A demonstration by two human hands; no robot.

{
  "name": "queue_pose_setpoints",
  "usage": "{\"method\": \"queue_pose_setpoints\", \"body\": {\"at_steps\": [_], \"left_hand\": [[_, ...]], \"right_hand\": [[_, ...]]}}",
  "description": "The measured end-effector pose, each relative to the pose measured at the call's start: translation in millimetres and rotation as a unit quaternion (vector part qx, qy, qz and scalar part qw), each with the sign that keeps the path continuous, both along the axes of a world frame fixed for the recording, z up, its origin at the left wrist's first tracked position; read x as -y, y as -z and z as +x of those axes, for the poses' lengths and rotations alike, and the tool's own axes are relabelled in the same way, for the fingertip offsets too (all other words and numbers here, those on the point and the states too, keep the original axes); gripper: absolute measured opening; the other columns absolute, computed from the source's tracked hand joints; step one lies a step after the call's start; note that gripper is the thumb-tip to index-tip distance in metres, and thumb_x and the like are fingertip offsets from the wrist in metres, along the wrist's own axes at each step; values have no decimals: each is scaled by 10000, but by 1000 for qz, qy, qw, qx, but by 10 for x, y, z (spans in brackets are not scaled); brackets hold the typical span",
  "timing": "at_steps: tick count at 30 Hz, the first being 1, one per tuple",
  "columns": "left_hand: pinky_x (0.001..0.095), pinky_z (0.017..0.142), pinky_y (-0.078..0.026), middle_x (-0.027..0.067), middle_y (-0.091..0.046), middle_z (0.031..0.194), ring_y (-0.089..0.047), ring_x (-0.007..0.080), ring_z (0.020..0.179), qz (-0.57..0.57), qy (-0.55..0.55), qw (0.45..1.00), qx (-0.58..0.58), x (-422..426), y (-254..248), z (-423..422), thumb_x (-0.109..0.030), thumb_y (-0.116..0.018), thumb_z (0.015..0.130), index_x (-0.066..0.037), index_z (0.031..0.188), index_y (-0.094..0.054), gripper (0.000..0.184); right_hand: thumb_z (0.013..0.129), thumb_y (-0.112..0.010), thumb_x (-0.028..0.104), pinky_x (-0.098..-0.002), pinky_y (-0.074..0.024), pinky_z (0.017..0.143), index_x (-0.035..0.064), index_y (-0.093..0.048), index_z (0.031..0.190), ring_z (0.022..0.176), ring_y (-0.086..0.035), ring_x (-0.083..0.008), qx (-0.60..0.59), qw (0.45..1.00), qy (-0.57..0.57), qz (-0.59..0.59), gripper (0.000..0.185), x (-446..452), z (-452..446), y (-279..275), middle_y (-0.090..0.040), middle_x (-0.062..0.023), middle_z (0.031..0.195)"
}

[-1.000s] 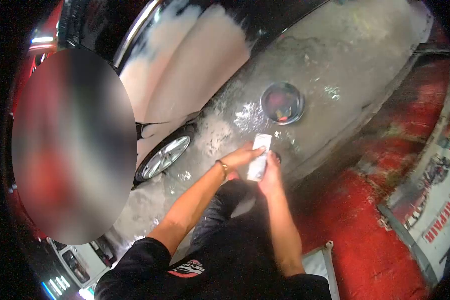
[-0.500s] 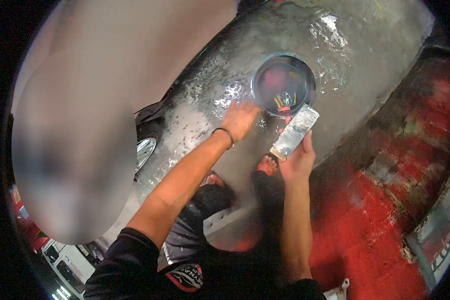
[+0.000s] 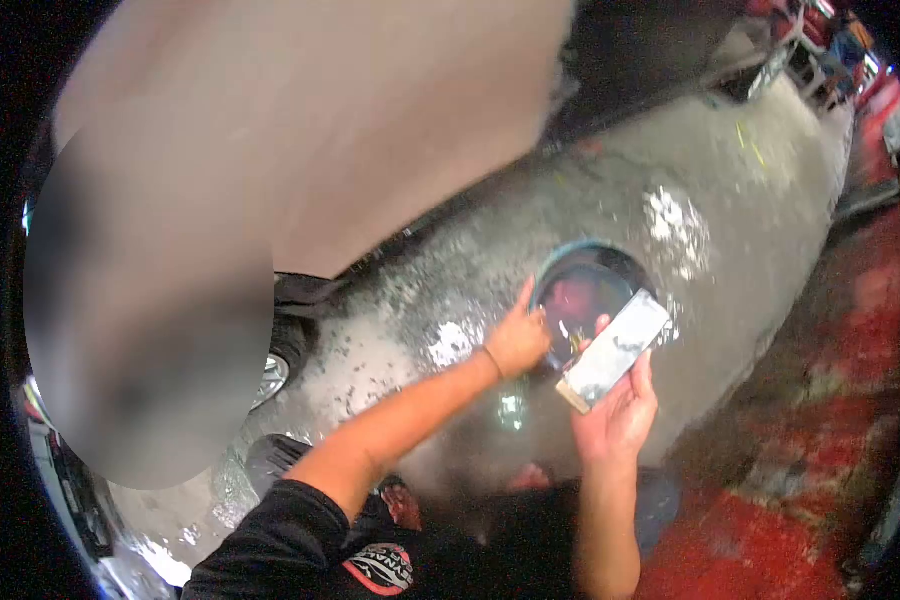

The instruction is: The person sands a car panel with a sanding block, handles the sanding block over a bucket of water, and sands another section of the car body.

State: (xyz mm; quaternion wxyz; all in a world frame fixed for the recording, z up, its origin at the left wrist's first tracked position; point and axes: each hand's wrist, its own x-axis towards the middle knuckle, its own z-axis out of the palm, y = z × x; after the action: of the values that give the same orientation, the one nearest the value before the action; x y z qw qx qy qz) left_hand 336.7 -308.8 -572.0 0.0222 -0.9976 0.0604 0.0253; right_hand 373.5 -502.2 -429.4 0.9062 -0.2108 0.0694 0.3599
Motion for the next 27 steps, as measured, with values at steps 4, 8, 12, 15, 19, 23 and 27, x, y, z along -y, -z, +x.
{"method": "queue_pose_setpoints", "body": {"at_steps": [4, 8, 12, 15, 19, 23, 27], "left_hand": [[666, 1357, -297, 90, -835, 1086, -740, 311, 1205, -87, -14, 996, 14, 297, 382, -215, -341, -686, 982, -138, 1029, -878, 283], [548, 1053, -581, 171, -830, 1103, -796, 389, 1056, -172, -33, 984, -20, 456, 92, -594, -479, -809, 946, -74, 1115, -843, 440], [517, 788, -647, 200, -823, 1035, -819, 404, 946, -164, -28, 974, -151, 664, -188, -1055, -541, -856, 926, -39, 1179, -813, 565], [544, 832, -643, 211, -818, 1000, -813, 429, 970, -237, -36, 958, -160, 732, -454, -1442, -603, -817, 961, -27, 1156, -817, 608], [550, 826, -621, 218, -802, 885, -806, 440, 927, -439, -195, 841, -249, 694, 328, -1683, -703, -597, 1086, -29, 942, -825, 727], [547, 837, -599, 201, -774, 851, -792, 388, 902, -442, -191, 788, -382, 604, 888, -1674, -575, -545, 1144, -37, 934, -816, 638], [553, 883, -592, 193, -771, 938, -781, 388, 967, -430, -176, 800, -380, 638, 1007, -1666, -554, -561, 1137, -57, 1015, -805, 567]], "right_hand": [[1254, -366, 433, -586, -629, 999, 150, -508, 1682, 1195, -749, -353, 31, 999, -25, 1, 533, -105, -35, -216, -672, -128, 1599], [1250, -383, 432, -574, -640, 963, 155, -514, 1679, 1168, -766, -354, 22, 999, -16, -23, 527, -163, -71, -183, -683, -132, 1585], [1248, -401, 424, -564, -645, 957, 158, -541, 1662, 1147, -775, -364, 3, 999, 8, -33, 512, -48, -96, -155, -699, -128, 1568], [1247, -409, 427, -556, -651, 968, 168, -558, 1654, 1136, -781, -372, 1, 1000, 11, -18, 505, -19, -118, -173, -701, -128, 1572], [1247, -409, 432, -560, -655, 969, 176, -545, 1662, 1136, -783, -372, 10, 1000, 3, -4, 507, 12, -202, -179, -700, -122, 1571], [1247, -405, 442, -564, -658, 949, 180, -540, 1663, 1152, -776, -354, 5, 1000, 5, -12, 510, 91, -380, -214, -698, -123, 1568], [1248, -418, 419, -551, -653, 956, 163, -507, 1683, 1184, -755, -321, 38, 996, 24, -74, 513, 239, -505, -292, -666, -129, 1607]]}}
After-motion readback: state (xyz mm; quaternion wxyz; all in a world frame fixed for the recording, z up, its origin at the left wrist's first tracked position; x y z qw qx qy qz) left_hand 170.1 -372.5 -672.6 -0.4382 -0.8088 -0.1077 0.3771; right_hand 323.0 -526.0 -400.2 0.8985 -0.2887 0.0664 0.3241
